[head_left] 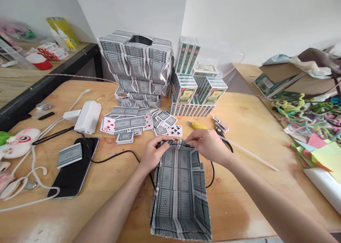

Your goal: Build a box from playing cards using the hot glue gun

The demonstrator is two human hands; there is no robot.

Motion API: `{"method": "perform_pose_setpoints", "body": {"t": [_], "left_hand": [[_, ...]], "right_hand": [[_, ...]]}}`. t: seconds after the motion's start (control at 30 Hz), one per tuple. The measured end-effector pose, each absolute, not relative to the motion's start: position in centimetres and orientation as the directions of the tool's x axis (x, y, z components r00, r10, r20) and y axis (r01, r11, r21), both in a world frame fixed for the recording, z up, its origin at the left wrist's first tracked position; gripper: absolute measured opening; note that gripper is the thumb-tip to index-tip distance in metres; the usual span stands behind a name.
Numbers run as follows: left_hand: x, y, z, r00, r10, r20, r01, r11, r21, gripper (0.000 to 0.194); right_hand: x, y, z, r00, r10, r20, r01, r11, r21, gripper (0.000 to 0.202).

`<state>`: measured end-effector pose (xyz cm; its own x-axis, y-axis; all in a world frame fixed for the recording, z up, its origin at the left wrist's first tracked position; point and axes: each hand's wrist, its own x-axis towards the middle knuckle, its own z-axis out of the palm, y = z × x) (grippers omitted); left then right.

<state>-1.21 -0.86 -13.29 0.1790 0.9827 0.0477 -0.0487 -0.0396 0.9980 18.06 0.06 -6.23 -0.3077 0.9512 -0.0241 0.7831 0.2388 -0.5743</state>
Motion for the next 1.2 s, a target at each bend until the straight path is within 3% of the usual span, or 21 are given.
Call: {"method": "perform_pose_setpoints", "body": {"t": [0.33,0.53,0.77,0.83,1.03,1.2], "left_hand": [[-1.2,-0.8,-13.4,0.19,0.98,0.061,-0.035,-0.056,0.998,0.017],[-1.2,-0.8,-13.1,0.203,0.977,0.068,-0.035,-0.062,0.997,0.015],[-1.1,-0.7,-13.1,0.207,0.977,0.059,-0.02,-0.056,0.998,0.017],[-1.1,-0.7,-13.2,0.215,0.975,0.057,-0.016,-0.055,0.998,0.018],[-1.6,-0.6,-12.7,0.26,0.963,0.067,0.023,-0.076,0.997,0.018],[-2.1,-0.1,-10.6,0.371,0.918,0.136,0.164,-0.21,0.964,0.018]], "right_hand": [[17.9,-0.3,-7.1,-0.288,0.957,-0.031,0.799,0.222,-0.559,0.019],[17.1,-0.5,-6.7,-0.308,0.951,-0.007,0.865,0.277,-0.418,0.025],[16.5,-0.6,-6.4,-0.333,0.939,-0.087,0.926,0.309,-0.219,0.026],[16.7,-0.6,-6.3,-0.335,0.938,-0.093,0.916,0.302,-0.264,0.025],[19.4,-0.7,-5.3,-0.234,0.97,-0.058,0.778,0.151,-0.61,0.017],[21.2,-1.2,-5.4,-0.112,0.993,-0.022,0.714,0.065,-0.698,0.019]]}}
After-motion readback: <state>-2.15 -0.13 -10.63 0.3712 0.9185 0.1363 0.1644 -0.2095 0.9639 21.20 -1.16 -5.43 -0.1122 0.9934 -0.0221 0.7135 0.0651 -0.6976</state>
